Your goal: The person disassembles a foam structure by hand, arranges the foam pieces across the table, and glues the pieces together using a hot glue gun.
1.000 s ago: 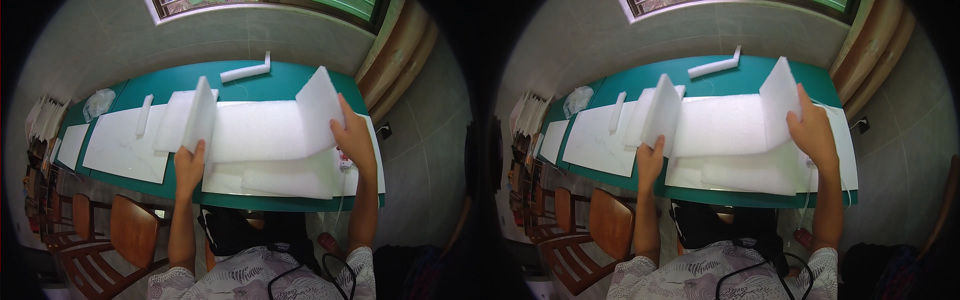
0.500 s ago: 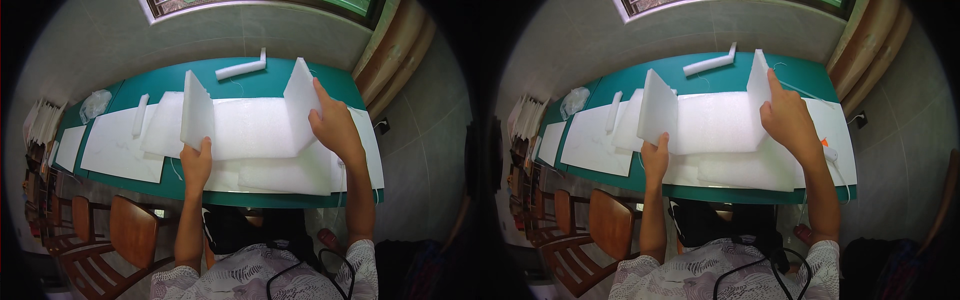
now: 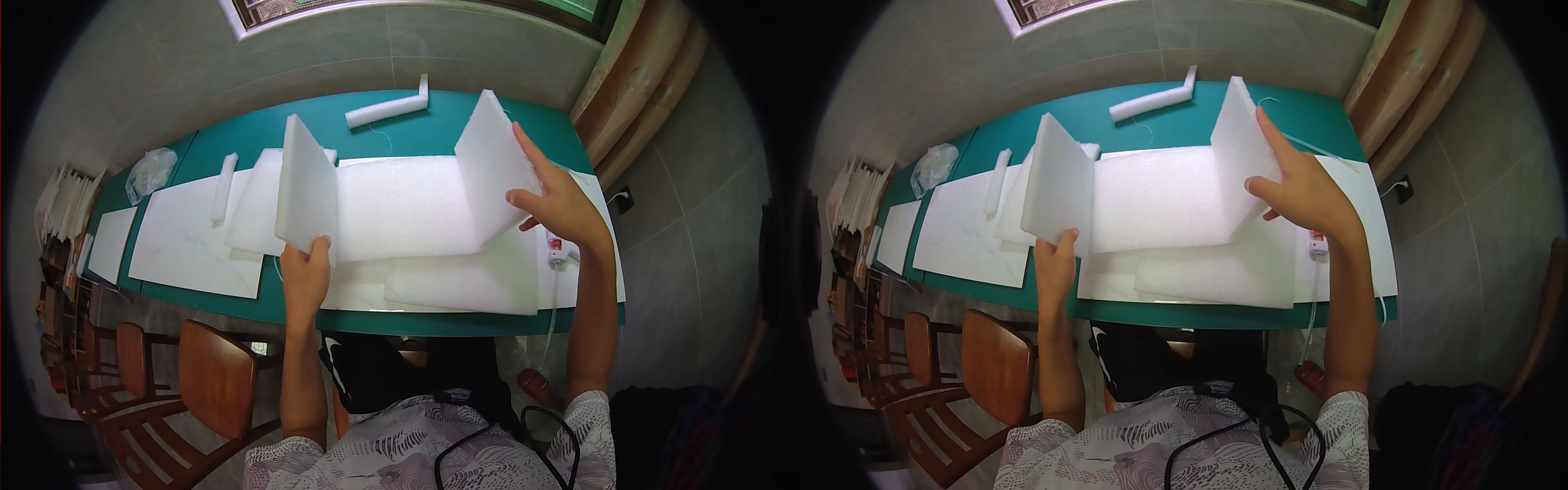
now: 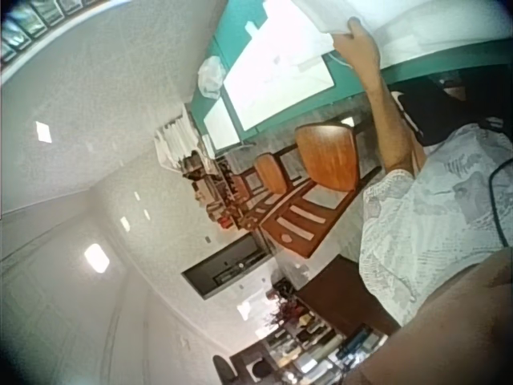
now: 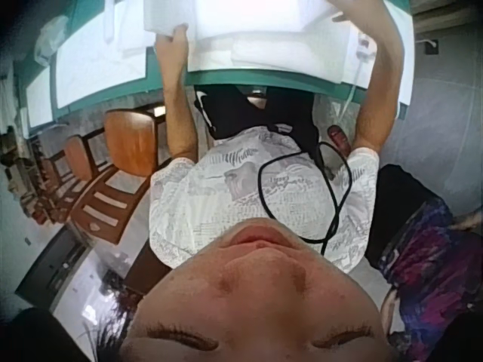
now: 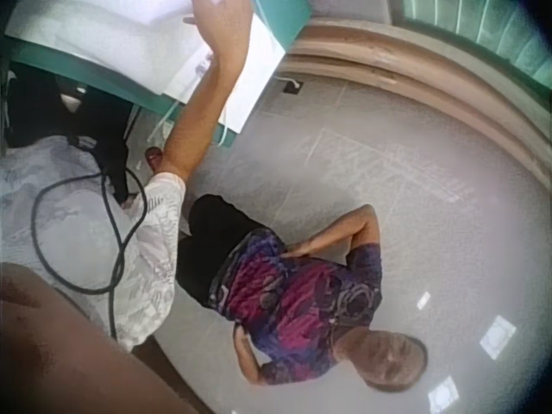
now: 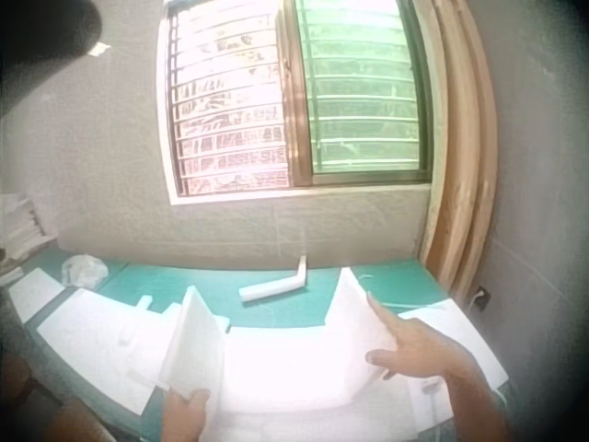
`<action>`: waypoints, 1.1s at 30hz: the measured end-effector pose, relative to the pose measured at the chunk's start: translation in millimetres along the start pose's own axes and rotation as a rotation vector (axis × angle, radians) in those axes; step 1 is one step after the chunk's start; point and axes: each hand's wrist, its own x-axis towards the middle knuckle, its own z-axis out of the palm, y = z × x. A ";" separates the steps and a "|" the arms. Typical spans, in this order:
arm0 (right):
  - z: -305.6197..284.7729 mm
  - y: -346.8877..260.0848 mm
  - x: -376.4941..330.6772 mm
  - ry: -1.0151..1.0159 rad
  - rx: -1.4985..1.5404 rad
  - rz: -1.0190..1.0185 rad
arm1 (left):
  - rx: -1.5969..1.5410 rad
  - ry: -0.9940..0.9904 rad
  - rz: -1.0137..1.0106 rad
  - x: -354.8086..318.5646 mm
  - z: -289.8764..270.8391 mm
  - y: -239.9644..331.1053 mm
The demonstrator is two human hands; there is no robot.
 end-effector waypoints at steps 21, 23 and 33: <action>9.7 -20.8 -16.6 0.067 -0.299 -0.008 | 0.081 -0.046 -0.085 4.6 12.4 -13.8; 13.6 -25.7 -20.2 0.073 -0.318 -0.001 | 0.018 -0.075 -0.086 5.2 10.9 -13.2; 30.7 -21.5 -15.2 0.141 -0.304 -0.081 | -0.042 -0.152 -0.177 9.6 -1.4 -16.3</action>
